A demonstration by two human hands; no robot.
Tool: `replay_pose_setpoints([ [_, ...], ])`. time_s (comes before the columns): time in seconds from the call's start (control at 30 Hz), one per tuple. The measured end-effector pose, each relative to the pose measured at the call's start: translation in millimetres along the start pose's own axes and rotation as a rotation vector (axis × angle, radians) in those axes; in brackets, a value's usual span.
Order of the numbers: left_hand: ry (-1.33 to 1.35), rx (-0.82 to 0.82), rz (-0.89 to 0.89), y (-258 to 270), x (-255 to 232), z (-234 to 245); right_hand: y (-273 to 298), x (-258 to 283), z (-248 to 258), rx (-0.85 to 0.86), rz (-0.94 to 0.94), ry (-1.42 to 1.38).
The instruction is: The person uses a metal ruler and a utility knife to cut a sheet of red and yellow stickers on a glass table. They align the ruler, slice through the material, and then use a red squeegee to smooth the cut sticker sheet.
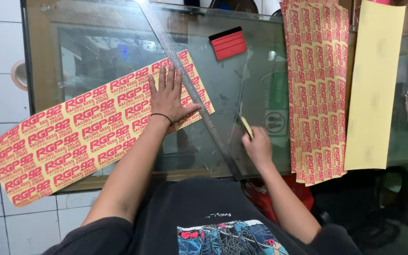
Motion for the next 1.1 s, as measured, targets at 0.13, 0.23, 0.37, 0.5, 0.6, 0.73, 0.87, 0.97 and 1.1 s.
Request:
replay_pose_setpoints([
  [0.13, -0.019, -0.011, -0.007, 0.3, 2.6, -7.2, 100.6, -66.6, 26.4, -0.050, -0.075, 0.012],
  [0.23, -0.019, -0.046, -0.024, 0.7, 2.1, -3.8, 136.0, -80.5, 50.5, -0.092, -0.295, -0.203],
  [0.37, -0.024, -0.044, -0.043, 6.3, -2.6, -5.0, 107.2, -52.1, 38.1, -0.299, -0.016, -0.156],
  [0.5, -0.035, -0.035, -0.075, 14.7, -16.7, -16.8, 65.8, 26.5, -7.7, -0.213, 0.151, -0.139],
  [0.6, 0.014, -0.040, -0.130, 31.8, -27.8, -21.3, 71.1, 64.7, -17.6, -0.069, 0.097, -0.080],
  [0.73, 0.252, -0.101, -0.114, 70.8, -10.9, -16.7, 74.1, 45.4, -37.4, 0.026, 0.068, -0.050],
  [0.87, 0.075, -0.479, 0.198, 149.6, 39.6, -14.1, 69.8, 35.1, -31.0, 0.055, -0.083, -0.119],
  [0.97, -0.083, -0.525, 0.308, 179.2, 49.6, -50.9, 63.3, 14.7, -41.5, 0.094, -0.085, -0.185],
  [1.1, -0.141, -0.581, 0.220, 179.8, 26.5, -66.0, 68.2, 7.5, -34.5, 0.119, -0.071, -0.265],
])
Point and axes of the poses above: each hand's wrist, its own y-axis away from the middle knuckle, its own z-axis out of the back of the hand, x = y × z, the point moved 5 cm from there along -y, towards the middle knuckle, and after that the axes turned 3 degrees about -z, right-handed, at the moved point
